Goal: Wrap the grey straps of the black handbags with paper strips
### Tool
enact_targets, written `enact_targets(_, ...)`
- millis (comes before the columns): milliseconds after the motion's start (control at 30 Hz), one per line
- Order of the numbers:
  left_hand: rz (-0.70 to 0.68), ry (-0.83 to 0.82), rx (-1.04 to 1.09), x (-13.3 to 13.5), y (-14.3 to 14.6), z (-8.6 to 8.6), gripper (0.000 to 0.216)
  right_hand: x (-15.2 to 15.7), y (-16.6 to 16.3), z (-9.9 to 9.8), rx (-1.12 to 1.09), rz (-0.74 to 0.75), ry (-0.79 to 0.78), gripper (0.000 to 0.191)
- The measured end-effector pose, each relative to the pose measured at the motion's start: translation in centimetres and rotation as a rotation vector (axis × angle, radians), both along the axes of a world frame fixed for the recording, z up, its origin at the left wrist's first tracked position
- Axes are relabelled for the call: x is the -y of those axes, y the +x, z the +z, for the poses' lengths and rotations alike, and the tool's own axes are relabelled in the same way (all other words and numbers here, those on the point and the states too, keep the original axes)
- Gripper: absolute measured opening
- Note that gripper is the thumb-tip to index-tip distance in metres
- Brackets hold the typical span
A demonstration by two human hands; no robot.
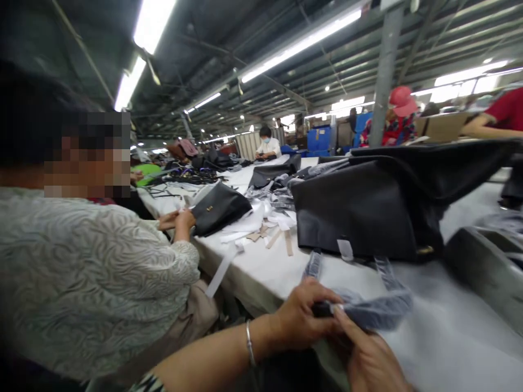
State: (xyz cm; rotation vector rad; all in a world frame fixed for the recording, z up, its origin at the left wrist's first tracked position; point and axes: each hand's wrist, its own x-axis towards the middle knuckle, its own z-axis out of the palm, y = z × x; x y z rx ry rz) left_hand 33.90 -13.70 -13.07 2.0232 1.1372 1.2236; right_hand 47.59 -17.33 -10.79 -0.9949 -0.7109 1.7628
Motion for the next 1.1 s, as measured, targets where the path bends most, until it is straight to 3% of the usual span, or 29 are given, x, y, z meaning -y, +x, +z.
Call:
enact_targets(133,-0.001,0.079,-0.162,-0.7,0.1,-1.3,0.035,-2.2,0.0,-3.0,0.072,-0.032,0.008,0.059)
enact_targets(200,0.035,0.109,-0.206,-0.9,0.2,-1.7,0.031,-2.5,-0.1,-3.6,0.078,-0.011,0.050,0.061)
enact_targets(333,0.073,0.188,-0.132,-0.6,0.5,-1.8,0.026,-1.1,-0.5,-2.0,0.043,0.007,0.097,0.056)
enact_targets(433,0.032,0.185,-0.023,-0.1,0.2,-1.1,0.025,0.2,0.4,-0.8,0.076,0.044,0.048,0.056)
enact_targets(567,-0.071,0.306,-0.224,-0.2,-0.5,-0.8,0.024,-0.4,5.6,-0.8,0.453,0.166,-0.019,0.056)
enact_targets(633,-0.100,0.448,-0.353,-0.8,-0.2,-1.7,0.026,-2.3,9.4,0.0,0.698,0.147,0.031,0.049)
enact_targets(700,-0.096,0.601,-0.418,-1.5,0.5,-3.1,0.022,-5.5,12.6,1.6,0.871,-0.090,0.168,0.045)
enact_targets(800,-0.018,0.801,-0.431,-2.5,1.3,-4.9,0.021,-11.6,14.4,4.3,1.002,-0.381,0.325,0.059)
enact_targets(900,0.138,0.861,-0.498,-3.3,1.2,-5.6,0.029,-16.9,12.5,6.0,1.211,-0.361,0.372,0.060)
enact_targets(967,0.203,0.883,-0.531,-3.6,1.0,-5.4,0.022,-19.1,10.3,6.8,1.372,-0.320,0.334,0.059)
enact_targets(1100,0.176,0.935,-0.430,-4.3,1.2,-5.0,0.014,-20.4,5.8,9.2,1.322,-0.241,0.379,0.032)
